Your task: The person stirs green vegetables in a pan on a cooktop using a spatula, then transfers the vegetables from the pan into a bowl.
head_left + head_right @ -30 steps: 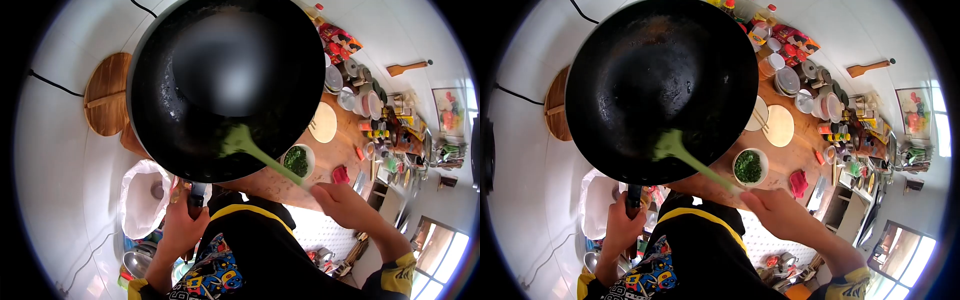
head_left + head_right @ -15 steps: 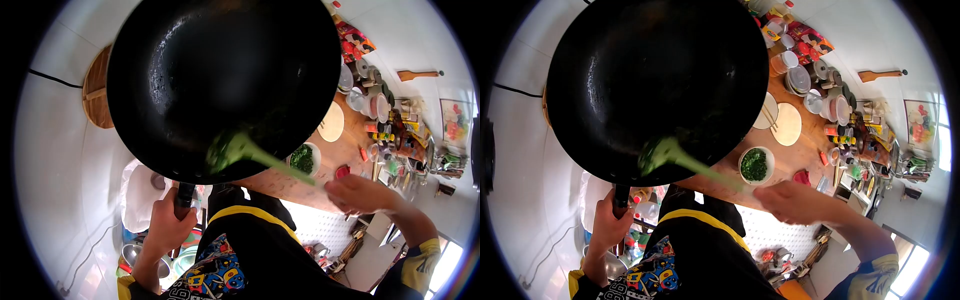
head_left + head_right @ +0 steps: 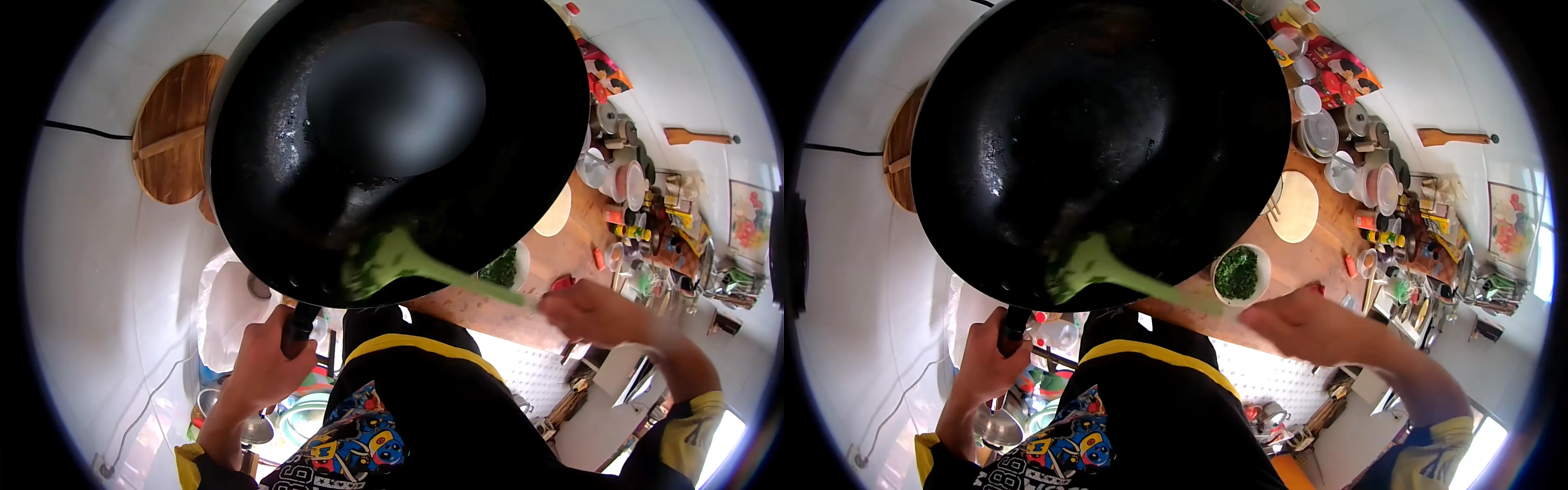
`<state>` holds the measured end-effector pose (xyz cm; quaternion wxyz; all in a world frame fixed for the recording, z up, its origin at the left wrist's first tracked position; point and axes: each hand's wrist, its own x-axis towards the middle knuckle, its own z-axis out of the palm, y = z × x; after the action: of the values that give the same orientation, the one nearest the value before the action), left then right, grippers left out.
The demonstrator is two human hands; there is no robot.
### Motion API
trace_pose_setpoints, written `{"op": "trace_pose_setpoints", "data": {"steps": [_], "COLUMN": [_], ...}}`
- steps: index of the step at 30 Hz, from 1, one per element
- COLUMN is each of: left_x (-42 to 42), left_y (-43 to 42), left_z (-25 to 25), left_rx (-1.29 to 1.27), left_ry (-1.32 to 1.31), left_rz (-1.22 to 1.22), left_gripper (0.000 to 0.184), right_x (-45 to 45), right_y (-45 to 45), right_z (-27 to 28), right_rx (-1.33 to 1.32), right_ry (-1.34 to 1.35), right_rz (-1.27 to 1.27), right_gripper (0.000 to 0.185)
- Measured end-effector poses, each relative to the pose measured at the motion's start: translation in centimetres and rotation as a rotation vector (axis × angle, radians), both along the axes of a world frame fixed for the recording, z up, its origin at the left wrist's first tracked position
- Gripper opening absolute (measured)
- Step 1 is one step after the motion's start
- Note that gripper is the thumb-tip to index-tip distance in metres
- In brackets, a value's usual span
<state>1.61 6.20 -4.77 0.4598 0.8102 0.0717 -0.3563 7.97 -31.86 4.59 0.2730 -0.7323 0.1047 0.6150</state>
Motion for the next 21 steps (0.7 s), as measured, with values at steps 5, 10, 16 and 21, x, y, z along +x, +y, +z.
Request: {"op": "trace_pose_setpoints", "data": {"steps": [5,10,16,21], "left_x": [1.0,0.8,0.4,-0.1], "left_y": [-1.4,-1.7,-2.2,-2.1], "left_z": [1.1,1.3,0.8,0.9], "left_rx": [-0.041,-0.035,-0.007,-0.030], "left_ry": [0.063,0.088,0.089,0.091], "left_rz": [0.028,0.064,0.029,0.017], "left_gripper": [0.018,0.016,0.032,0.032], "right_x": [-1.5,0.2,-0.6,-1.4], "right_y": [-1.4,-4.9,-2.8,-4.0], "right_z": [-1.7,0.4,-0.3,-0.2], "right_rx": [0.021,-0.168,0.087,0.042], "right_ry": [0.068,-0.178,-0.018,-0.022], "right_rz": [-0.034,0.164,-0.075,-0.019], "right_gripper": [0.041,0.038,0.044,0.041]}}
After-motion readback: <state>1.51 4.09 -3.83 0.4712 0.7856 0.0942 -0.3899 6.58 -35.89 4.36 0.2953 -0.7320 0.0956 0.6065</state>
